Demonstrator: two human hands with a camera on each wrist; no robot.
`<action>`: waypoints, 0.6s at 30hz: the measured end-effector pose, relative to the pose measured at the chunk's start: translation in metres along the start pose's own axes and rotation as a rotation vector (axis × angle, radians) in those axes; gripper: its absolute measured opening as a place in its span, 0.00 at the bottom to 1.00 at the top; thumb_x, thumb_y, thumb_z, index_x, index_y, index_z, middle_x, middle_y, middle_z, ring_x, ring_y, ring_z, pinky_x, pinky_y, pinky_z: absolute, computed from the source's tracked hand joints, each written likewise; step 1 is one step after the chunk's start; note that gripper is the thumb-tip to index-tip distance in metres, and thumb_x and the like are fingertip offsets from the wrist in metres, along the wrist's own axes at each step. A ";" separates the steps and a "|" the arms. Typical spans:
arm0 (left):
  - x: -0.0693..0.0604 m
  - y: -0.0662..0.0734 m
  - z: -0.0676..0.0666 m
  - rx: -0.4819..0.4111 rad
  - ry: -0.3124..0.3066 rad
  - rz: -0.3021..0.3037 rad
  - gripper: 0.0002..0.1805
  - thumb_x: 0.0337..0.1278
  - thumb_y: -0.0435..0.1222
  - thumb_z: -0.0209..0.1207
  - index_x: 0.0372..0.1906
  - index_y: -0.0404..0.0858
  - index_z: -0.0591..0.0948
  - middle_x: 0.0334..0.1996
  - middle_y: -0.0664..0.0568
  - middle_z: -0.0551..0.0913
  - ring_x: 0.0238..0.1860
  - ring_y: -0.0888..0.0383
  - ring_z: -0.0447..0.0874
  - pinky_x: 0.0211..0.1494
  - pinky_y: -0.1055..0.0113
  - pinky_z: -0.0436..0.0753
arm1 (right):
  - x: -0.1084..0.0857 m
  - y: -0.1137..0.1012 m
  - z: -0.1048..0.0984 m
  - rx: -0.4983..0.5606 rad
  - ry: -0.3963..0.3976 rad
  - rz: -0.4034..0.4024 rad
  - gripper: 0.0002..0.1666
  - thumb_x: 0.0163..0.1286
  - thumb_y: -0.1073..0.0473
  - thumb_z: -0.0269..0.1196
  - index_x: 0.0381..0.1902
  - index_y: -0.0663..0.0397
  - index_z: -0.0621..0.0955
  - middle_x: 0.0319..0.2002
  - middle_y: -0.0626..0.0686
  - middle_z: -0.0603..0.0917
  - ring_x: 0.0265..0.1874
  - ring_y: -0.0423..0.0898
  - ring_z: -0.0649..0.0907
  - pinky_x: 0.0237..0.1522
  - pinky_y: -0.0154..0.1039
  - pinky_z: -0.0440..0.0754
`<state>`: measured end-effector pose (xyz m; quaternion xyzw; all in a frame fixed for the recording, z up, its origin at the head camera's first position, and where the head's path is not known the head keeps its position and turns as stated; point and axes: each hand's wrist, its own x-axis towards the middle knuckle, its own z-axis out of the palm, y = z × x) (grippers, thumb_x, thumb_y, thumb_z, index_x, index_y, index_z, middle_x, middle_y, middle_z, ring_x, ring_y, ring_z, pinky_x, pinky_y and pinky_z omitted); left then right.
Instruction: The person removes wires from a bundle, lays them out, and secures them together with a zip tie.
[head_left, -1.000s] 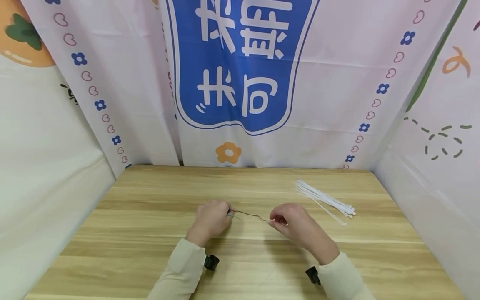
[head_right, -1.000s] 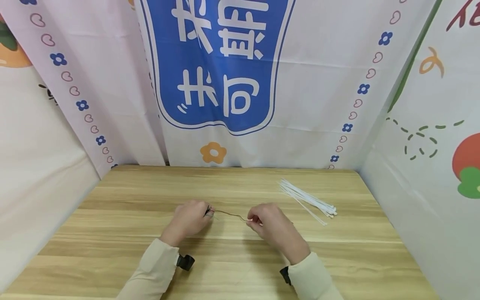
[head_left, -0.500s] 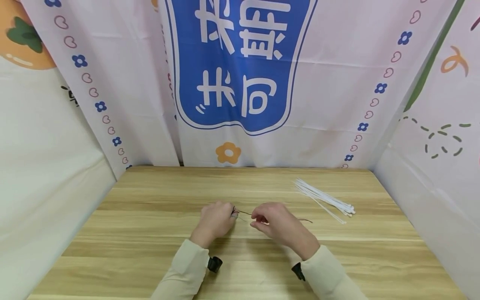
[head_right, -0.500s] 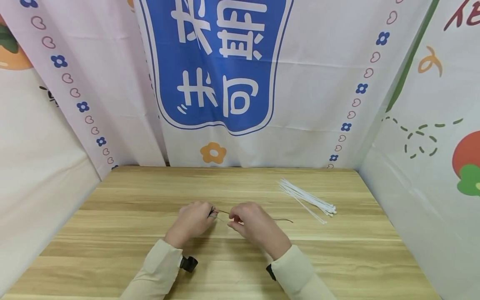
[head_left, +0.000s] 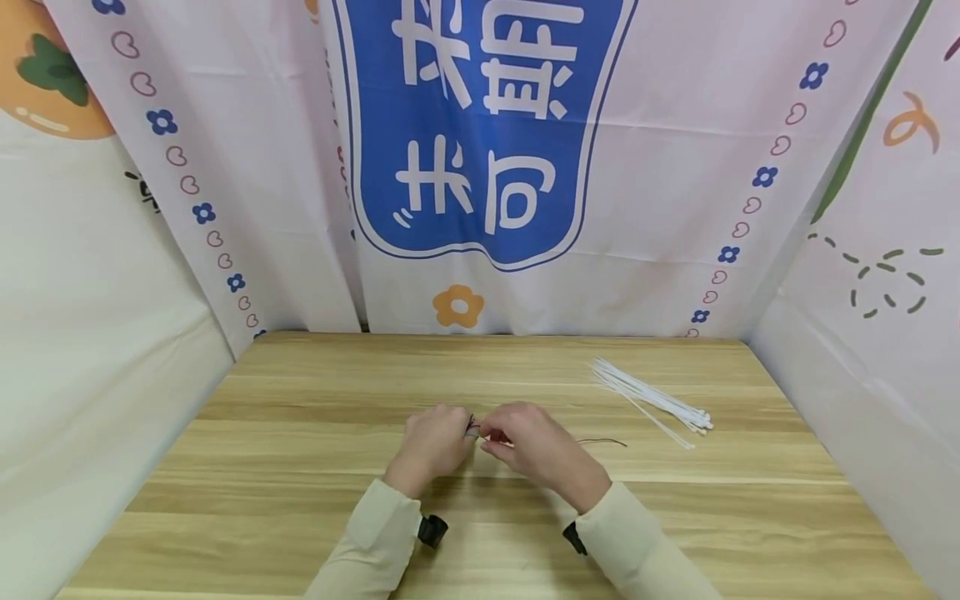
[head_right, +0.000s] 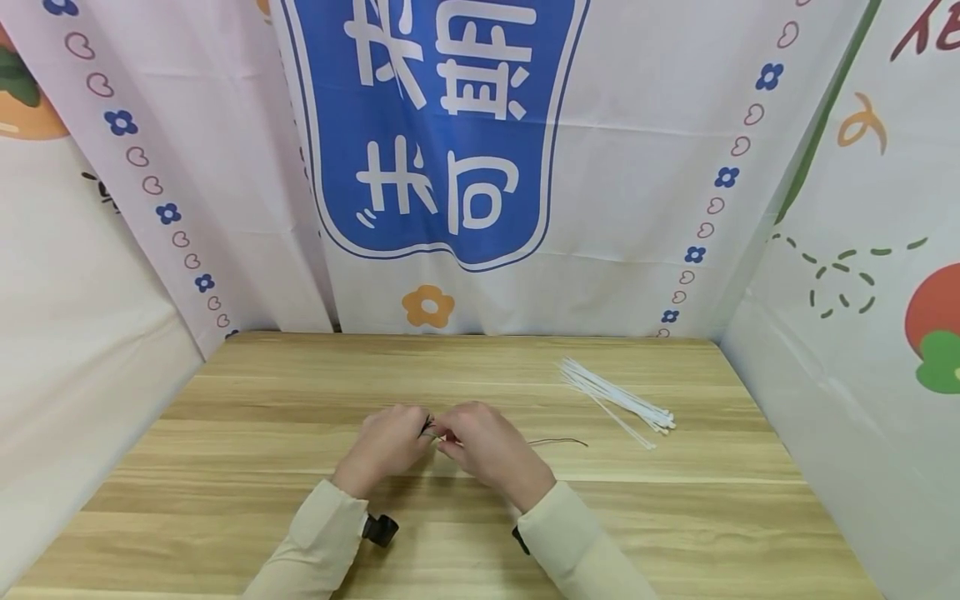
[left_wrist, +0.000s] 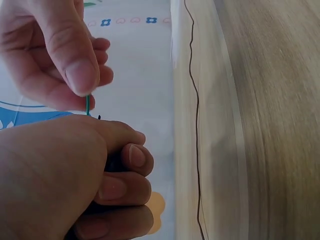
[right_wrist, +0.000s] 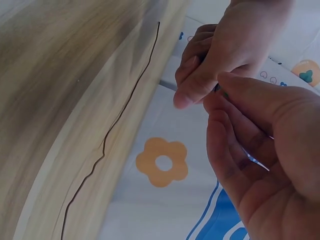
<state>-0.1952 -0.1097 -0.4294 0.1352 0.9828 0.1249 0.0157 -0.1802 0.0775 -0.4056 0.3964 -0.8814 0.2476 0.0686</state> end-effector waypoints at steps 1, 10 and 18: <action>0.000 0.000 0.000 -0.003 0.001 0.003 0.26 0.79 0.44 0.56 0.17 0.50 0.66 0.17 0.58 0.65 0.22 0.59 0.67 0.28 0.57 0.70 | 0.001 -0.001 0.000 -0.001 -0.001 0.003 0.02 0.70 0.63 0.73 0.39 0.53 0.89 0.33 0.45 0.88 0.31 0.35 0.81 0.37 0.30 0.81; -0.001 0.000 0.000 -0.015 0.005 0.011 0.28 0.80 0.45 0.56 0.16 0.49 0.67 0.16 0.58 0.64 0.20 0.59 0.64 0.23 0.62 0.65 | 0.008 -0.005 0.004 -0.080 0.012 0.005 0.06 0.71 0.67 0.70 0.41 0.50 0.90 0.38 0.48 0.91 0.39 0.42 0.86 0.45 0.34 0.86; -0.001 -0.004 -0.001 -0.012 -0.006 0.017 0.26 0.81 0.43 0.54 0.18 0.48 0.65 0.17 0.57 0.63 0.21 0.59 0.64 0.26 0.61 0.66 | 0.012 -0.004 0.007 -0.243 0.059 0.056 0.09 0.67 0.70 0.71 0.31 0.52 0.87 0.31 0.46 0.84 0.34 0.43 0.82 0.38 0.33 0.83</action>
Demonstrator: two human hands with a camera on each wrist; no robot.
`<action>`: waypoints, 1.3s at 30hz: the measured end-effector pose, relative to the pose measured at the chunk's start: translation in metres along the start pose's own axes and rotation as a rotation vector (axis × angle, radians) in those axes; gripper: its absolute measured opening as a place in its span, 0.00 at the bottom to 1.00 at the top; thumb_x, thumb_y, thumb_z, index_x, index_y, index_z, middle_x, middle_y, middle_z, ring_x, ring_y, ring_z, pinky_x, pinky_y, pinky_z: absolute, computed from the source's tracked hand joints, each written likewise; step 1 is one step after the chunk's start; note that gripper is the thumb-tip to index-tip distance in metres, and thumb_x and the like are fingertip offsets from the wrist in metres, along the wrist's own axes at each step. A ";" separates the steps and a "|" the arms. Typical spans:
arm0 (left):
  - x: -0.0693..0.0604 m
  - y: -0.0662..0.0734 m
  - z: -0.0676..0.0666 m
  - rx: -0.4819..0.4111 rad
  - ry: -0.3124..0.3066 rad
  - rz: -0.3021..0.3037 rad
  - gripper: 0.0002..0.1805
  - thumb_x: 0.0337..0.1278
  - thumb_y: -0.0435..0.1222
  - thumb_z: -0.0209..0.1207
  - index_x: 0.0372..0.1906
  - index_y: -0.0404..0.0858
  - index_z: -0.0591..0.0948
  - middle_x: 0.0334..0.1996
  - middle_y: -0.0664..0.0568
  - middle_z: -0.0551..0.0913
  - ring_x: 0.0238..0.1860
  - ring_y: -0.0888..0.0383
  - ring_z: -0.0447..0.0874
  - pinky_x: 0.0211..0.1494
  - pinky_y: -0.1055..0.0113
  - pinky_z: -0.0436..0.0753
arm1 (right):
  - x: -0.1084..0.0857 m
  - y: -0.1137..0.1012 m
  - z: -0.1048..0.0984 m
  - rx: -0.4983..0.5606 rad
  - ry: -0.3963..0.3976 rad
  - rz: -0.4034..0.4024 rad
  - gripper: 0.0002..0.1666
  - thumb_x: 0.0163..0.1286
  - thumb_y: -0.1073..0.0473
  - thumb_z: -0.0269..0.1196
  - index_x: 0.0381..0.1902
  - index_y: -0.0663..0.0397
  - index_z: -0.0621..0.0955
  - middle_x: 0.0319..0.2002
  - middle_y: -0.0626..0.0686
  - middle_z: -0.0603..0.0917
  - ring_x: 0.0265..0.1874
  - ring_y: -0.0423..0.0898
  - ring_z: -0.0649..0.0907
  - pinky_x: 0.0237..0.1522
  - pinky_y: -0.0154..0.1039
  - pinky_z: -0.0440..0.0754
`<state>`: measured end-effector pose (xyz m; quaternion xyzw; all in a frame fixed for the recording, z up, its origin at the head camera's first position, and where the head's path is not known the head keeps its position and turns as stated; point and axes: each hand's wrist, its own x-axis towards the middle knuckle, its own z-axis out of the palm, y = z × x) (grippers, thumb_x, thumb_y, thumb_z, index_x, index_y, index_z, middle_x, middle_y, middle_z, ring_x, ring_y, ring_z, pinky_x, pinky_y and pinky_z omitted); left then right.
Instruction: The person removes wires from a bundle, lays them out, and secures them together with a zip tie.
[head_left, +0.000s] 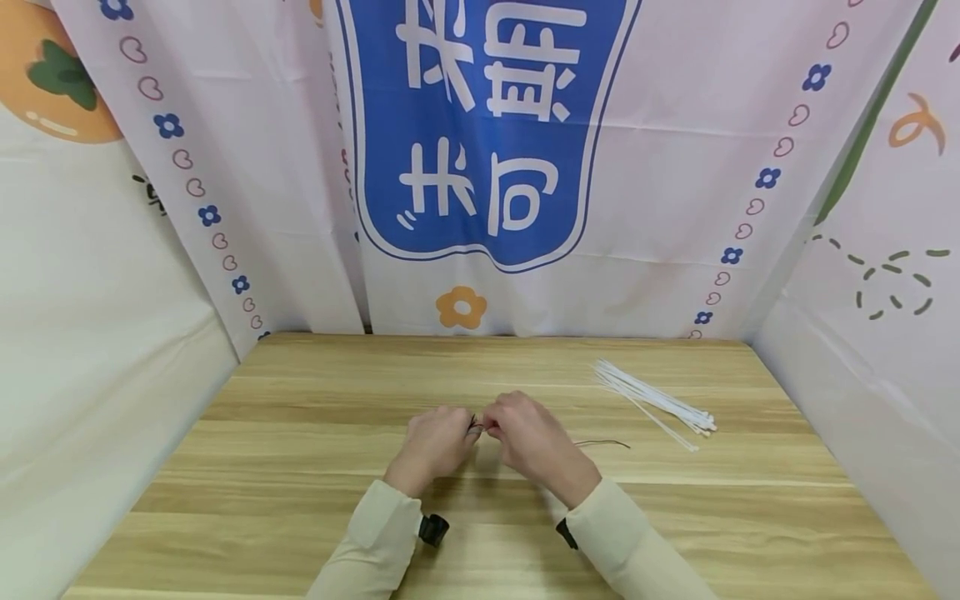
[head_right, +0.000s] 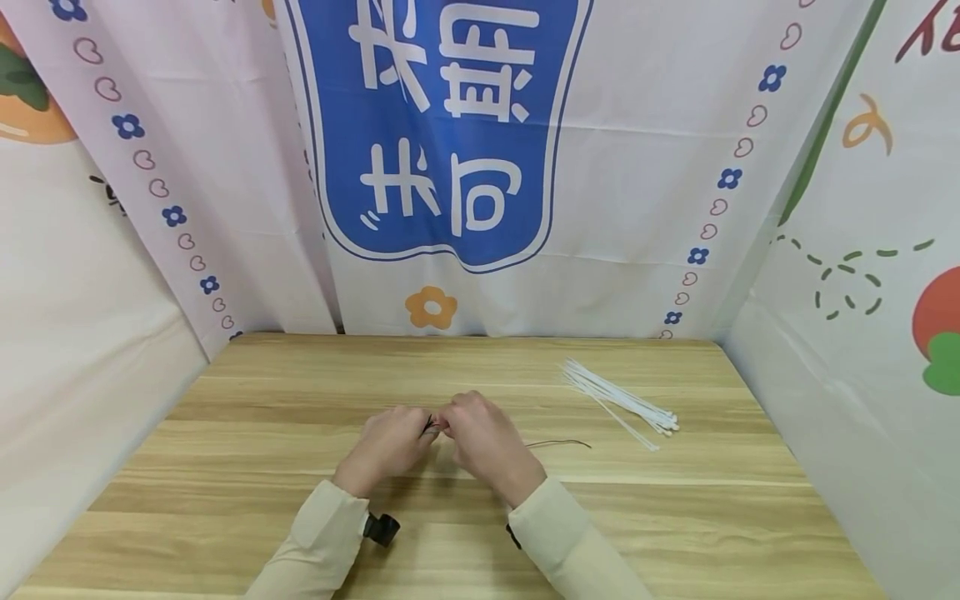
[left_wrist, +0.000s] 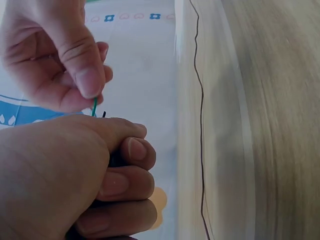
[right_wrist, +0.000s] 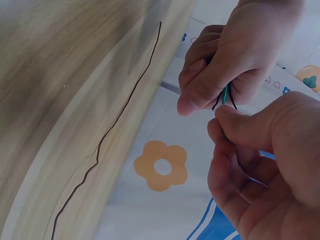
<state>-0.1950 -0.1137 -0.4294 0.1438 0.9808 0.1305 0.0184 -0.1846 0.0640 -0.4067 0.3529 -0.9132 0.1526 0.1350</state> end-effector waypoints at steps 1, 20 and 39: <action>0.000 0.000 0.000 0.002 -0.002 0.000 0.26 0.81 0.43 0.54 0.19 0.48 0.65 0.17 0.57 0.63 0.21 0.59 0.64 0.26 0.61 0.66 | 0.000 0.001 0.000 -0.015 0.008 0.001 0.10 0.66 0.72 0.71 0.29 0.52 0.86 0.30 0.46 0.83 0.33 0.43 0.81 0.36 0.32 0.81; 0.000 -0.010 -0.007 -0.019 -0.024 0.027 0.19 0.82 0.46 0.54 0.28 0.47 0.79 0.21 0.56 0.74 0.24 0.59 0.71 0.30 0.58 0.74 | -0.012 0.019 -0.006 -0.030 0.054 0.075 0.18 0.54 0.80 0.66 0.25 0.50 0.82 0.28 0.45 0.81 0.31 0.43 0.79 0.36 0.36 0.81; -0.001 -0.027 -0.013 -0.081 -0.059 0.057 0.13 0.81 0.42 0.55 0.41 0.43 0.87 0.23 0.56 0.73 0.25 0.58 0.68 0.32 0.62 0.71 | -0.034 0.054 -0.010 0.074 0.130 0.210 0.18 0.58 0.80 0.69 0.25 0.50 0.83 0.27 0.44 0.80 0.30 0.40 0.75 0.36 0.36 0.79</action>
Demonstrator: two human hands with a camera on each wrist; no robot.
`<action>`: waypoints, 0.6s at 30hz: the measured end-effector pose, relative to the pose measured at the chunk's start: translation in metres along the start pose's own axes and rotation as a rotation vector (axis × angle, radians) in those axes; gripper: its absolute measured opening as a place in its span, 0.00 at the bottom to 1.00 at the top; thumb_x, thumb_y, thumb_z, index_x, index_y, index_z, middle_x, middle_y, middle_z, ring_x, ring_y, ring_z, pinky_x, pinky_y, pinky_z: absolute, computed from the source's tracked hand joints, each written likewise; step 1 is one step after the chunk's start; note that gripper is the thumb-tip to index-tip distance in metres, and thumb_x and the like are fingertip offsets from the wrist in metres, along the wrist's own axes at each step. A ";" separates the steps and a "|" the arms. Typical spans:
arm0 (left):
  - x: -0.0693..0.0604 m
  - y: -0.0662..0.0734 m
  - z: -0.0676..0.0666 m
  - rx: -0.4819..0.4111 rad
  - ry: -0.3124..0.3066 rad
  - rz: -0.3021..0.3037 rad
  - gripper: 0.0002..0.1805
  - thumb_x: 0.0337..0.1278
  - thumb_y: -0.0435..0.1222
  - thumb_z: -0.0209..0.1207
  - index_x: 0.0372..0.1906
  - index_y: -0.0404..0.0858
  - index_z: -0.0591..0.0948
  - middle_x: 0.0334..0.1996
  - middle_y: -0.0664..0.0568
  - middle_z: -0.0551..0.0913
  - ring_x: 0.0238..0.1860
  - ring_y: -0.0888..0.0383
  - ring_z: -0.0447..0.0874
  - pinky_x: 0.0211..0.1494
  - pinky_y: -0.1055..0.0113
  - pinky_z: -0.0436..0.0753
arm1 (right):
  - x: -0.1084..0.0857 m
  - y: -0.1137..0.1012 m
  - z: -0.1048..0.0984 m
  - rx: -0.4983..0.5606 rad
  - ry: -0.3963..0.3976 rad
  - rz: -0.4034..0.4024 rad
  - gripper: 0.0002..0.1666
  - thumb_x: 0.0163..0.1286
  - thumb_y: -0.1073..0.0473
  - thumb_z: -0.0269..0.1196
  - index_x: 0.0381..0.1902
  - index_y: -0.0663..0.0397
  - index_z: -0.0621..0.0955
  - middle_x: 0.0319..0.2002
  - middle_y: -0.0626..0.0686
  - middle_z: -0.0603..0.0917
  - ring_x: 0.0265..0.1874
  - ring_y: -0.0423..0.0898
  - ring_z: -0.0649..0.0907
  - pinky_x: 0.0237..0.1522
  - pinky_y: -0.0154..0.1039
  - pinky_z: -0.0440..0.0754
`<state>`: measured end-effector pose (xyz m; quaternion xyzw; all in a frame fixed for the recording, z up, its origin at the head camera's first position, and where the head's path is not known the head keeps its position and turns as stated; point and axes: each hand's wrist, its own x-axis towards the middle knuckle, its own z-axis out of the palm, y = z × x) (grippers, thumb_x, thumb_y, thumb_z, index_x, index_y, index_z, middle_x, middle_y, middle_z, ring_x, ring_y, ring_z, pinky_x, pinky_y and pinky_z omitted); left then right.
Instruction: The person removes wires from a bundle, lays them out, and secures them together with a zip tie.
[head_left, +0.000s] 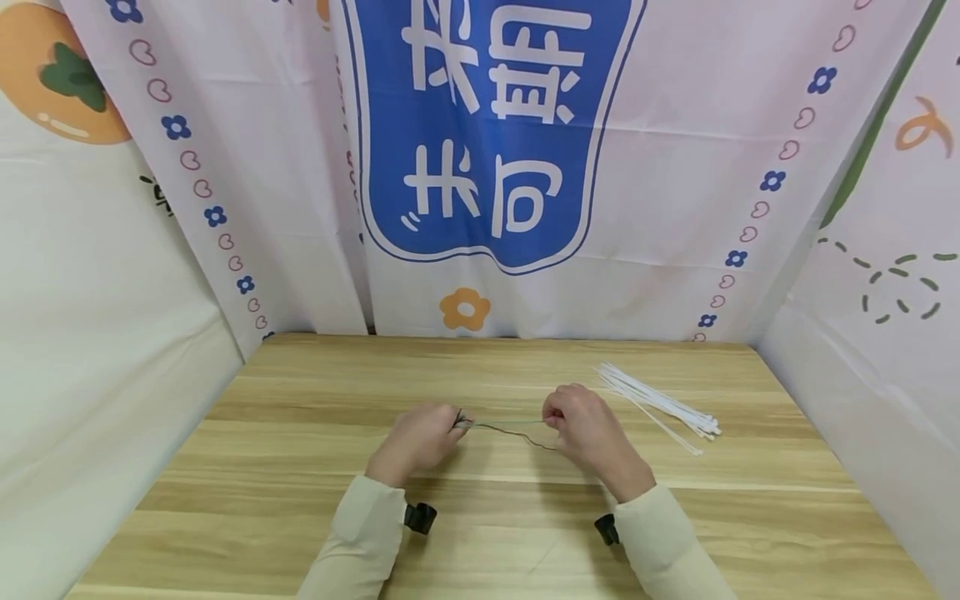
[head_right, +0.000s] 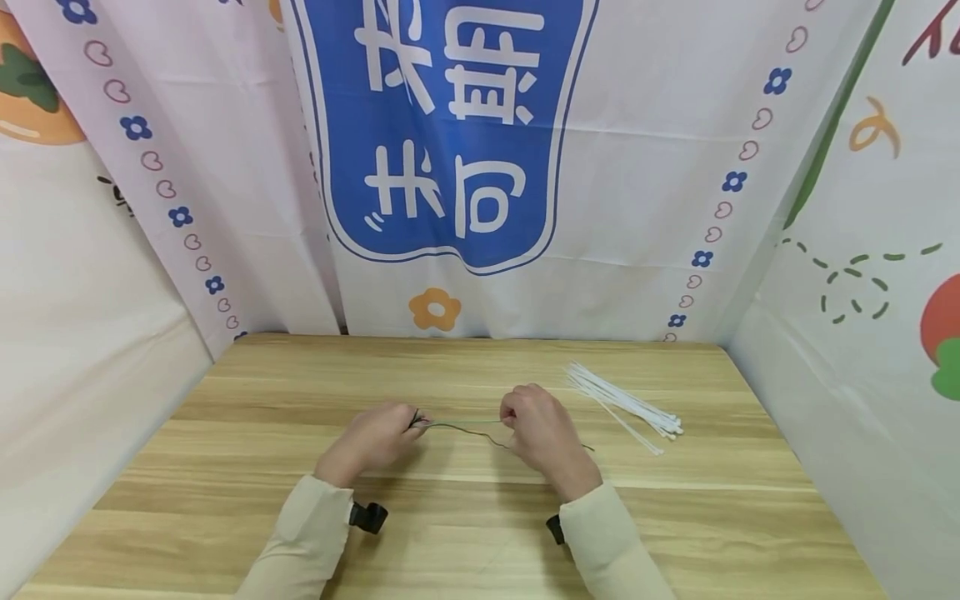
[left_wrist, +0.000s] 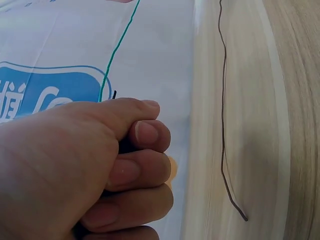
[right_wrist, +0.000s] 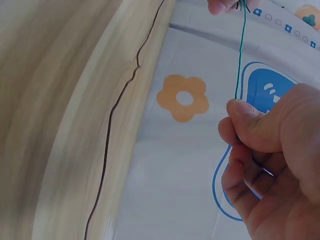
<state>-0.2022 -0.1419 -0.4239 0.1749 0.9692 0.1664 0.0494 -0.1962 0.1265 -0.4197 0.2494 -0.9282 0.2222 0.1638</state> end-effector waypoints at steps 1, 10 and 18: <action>0.000 0.000 0.000 -0.001 -0.005 -0.002 0.14 0.81 0.42 0.55 0.38 0.42 0.86 0.22 0.56 0.71 0.25 0.58 0.68 0.31 0.62 0.70 | 0.000 0.002 -0.001 0.004 0.003 0.004 0.18 0.59 0.80 0.70 0.25 0.50 0.84 0.27 0.44 0.81 0.30 0.40 0.75 0.36 0.36 0.80; -0.001 0.002 -0.002 -0.029 -0.035 -0.010 0.20 0.82 0.46 0.54 0.27 0.45 0.77 0.19 0.56 0.65 0.23 0.59 0.63 0.30 0.64 0.67 | 0.001 0.014 -0.011 0.017 0.013 0.028 0.17 0.61 0.78 0.70 0.26 0.50 0.85 0.27 0.44 0.82 0.31 0.41 0.77 0.37 0.39 0.81; -0.001 0.002 -0.001 -0.035 -0.035 0.008 0.25 0.81 0.48 0.55 0.20 0.46 0.70 0.17 0.58 0.63 0.20 0.60 0.60 0.27 0.67 0.65 | 0.000 0.022 -0.017 0.031 0.017 0.053 0.15 0.62 0.77 0.70 0.27 0.51 0.86 0.29 0.45 0.84 0.32 0.41 0.79 0.38 0.40 0.81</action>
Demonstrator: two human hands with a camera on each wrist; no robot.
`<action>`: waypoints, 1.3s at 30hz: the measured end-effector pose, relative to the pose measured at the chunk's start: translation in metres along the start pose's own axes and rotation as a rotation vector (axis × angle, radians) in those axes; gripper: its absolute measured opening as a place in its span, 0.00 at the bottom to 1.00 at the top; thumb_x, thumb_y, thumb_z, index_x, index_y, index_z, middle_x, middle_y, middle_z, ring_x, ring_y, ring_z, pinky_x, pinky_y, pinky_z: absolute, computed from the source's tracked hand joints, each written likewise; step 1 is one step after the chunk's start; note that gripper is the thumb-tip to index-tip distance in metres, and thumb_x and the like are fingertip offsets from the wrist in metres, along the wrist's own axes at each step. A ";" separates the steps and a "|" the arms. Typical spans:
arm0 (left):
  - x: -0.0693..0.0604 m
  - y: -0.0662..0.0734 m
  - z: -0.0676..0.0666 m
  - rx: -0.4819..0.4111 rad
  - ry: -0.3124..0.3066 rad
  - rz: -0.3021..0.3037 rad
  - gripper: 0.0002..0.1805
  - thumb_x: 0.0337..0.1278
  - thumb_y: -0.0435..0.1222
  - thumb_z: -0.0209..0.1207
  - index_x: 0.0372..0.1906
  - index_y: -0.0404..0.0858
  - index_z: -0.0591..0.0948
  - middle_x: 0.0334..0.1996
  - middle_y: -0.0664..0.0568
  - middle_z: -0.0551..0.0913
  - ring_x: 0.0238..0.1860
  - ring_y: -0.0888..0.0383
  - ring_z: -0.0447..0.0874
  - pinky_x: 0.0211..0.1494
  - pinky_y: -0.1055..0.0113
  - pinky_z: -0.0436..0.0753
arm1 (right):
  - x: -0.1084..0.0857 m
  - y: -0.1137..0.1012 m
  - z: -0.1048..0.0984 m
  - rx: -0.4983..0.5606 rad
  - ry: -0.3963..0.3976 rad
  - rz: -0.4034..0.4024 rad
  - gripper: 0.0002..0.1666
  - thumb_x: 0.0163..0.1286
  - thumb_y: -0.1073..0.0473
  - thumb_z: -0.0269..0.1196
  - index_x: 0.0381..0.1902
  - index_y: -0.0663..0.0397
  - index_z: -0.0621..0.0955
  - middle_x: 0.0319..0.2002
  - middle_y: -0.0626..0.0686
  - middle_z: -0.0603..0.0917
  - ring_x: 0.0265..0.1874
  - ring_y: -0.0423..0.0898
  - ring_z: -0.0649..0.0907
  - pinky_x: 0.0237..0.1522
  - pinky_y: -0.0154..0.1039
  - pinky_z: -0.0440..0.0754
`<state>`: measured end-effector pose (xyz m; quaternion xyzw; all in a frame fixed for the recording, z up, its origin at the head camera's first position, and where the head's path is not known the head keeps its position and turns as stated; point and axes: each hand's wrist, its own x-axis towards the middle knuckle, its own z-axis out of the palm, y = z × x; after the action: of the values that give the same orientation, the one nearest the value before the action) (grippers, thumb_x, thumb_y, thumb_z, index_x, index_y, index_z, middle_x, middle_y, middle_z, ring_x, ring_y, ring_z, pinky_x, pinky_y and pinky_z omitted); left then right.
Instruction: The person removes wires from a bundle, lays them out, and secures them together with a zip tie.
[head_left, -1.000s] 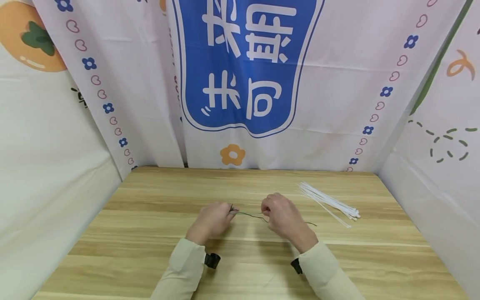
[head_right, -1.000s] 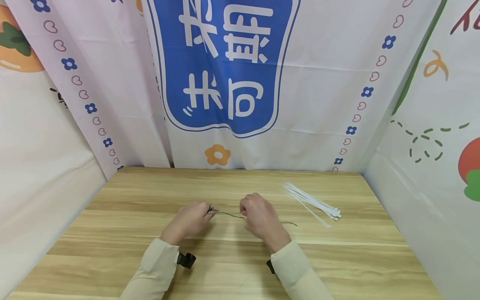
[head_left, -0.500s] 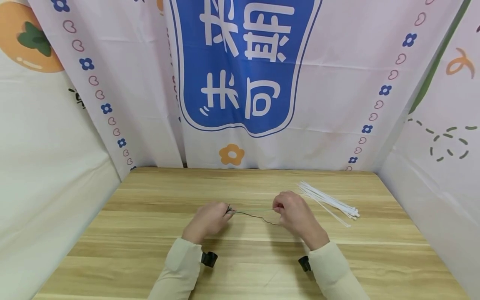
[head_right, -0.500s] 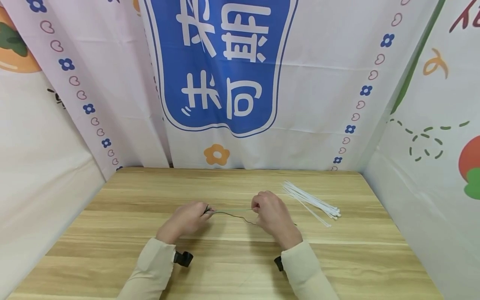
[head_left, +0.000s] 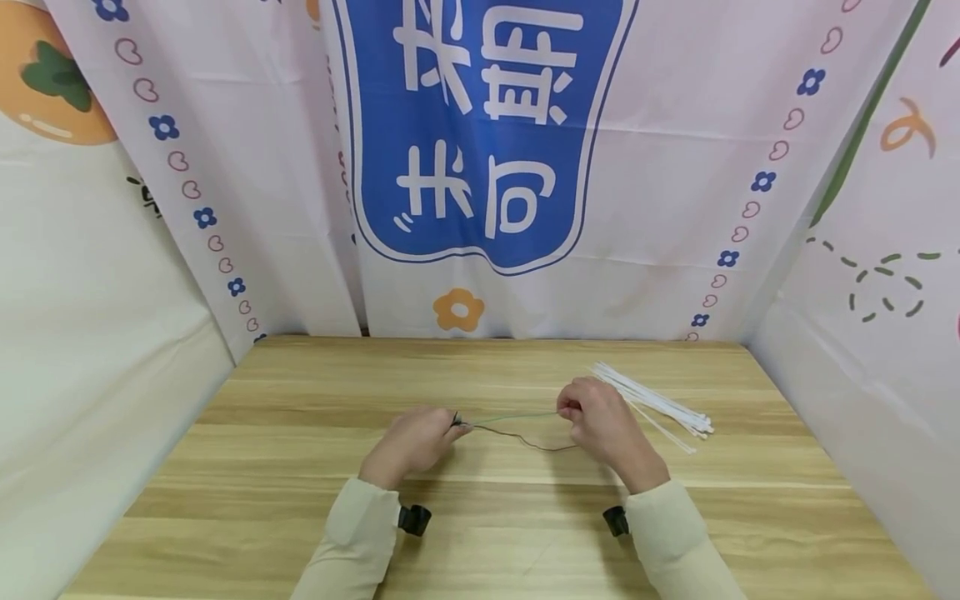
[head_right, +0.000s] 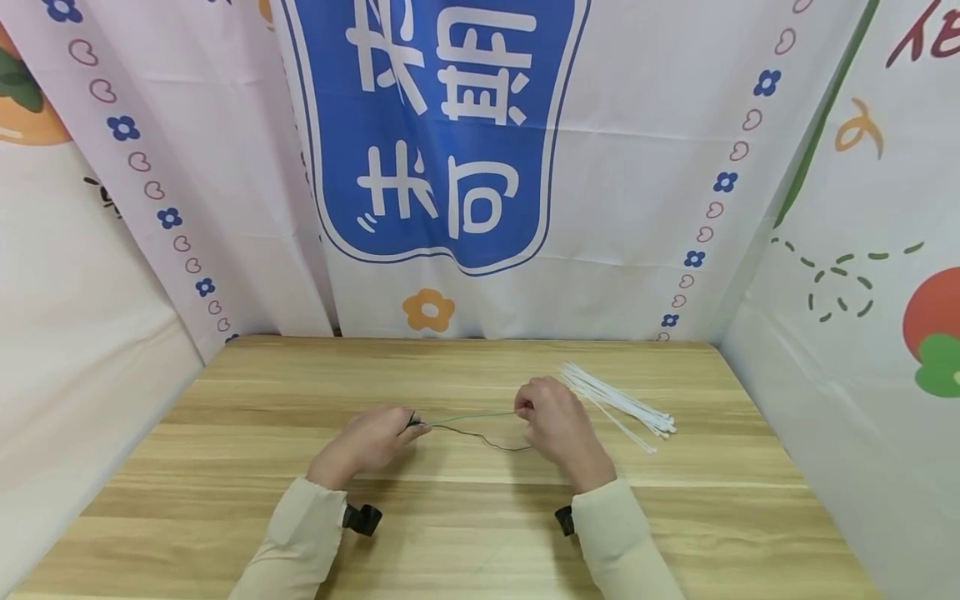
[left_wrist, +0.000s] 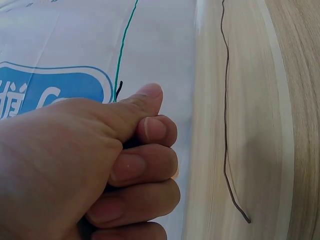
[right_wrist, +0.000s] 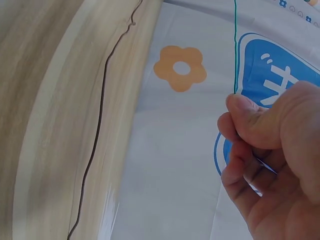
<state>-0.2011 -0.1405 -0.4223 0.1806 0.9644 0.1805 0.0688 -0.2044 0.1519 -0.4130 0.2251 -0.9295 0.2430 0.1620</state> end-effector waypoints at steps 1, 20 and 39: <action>0.000 0.000 0.000 -0.003 0.001 0.000 0.25 0.81 0.48 0.55 0.20 0.46 0.71 0.17 0.58 0.63 0.20 0.60 0.61 0.27 0.67 0.65 | 0.000 0.001 -0.001 -0.003 0.002 0.000 0.15 0.62 0.77 0.70 0.27 0.51 0.86 0.29 0.46 0.85 0.32 0.41 0.79 0.38 0.40 0.82; -0.002 -0.005 -0.007 -0.106 -0.036 0.058 0.27 0.84 0.48 0.51 0.19 0.49 0.66 0.18 0.60 0.60 0.20 0.62 0.58 0.27 0.69 0.62 | -0.004 0.024 -0.018 -0.031 0.045 0.052 0.15 0.61 0.79 0.65 0.26 0.53 0.84 0.27 0.48 0.82 0.27 0.42 0.76 0.35 0.40 0.78; -0.006 -0.016 -0.018 -0.301 -0.077 0.057 0.27 0.86 0.51 0.43 0.23 0.45 0.66 0.19 0.58 0.61 0.22 0.60 0.57 0.30 0.68 0.63 | -0.007 0.042 -0.032 -0.009 0.033 0.183 0.15 0.64 0.77 0.63 0.28 0.53 0.85 0.31 0.51 0.85 0.30 0.46 0.80 0.38 0.45 0.81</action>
<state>-0.2040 -0.1622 -0.4111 0.2026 0.9175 0.3180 0.1269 -0.2133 0.2041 -0.4059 0.1345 -0.9445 0.2561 0.1557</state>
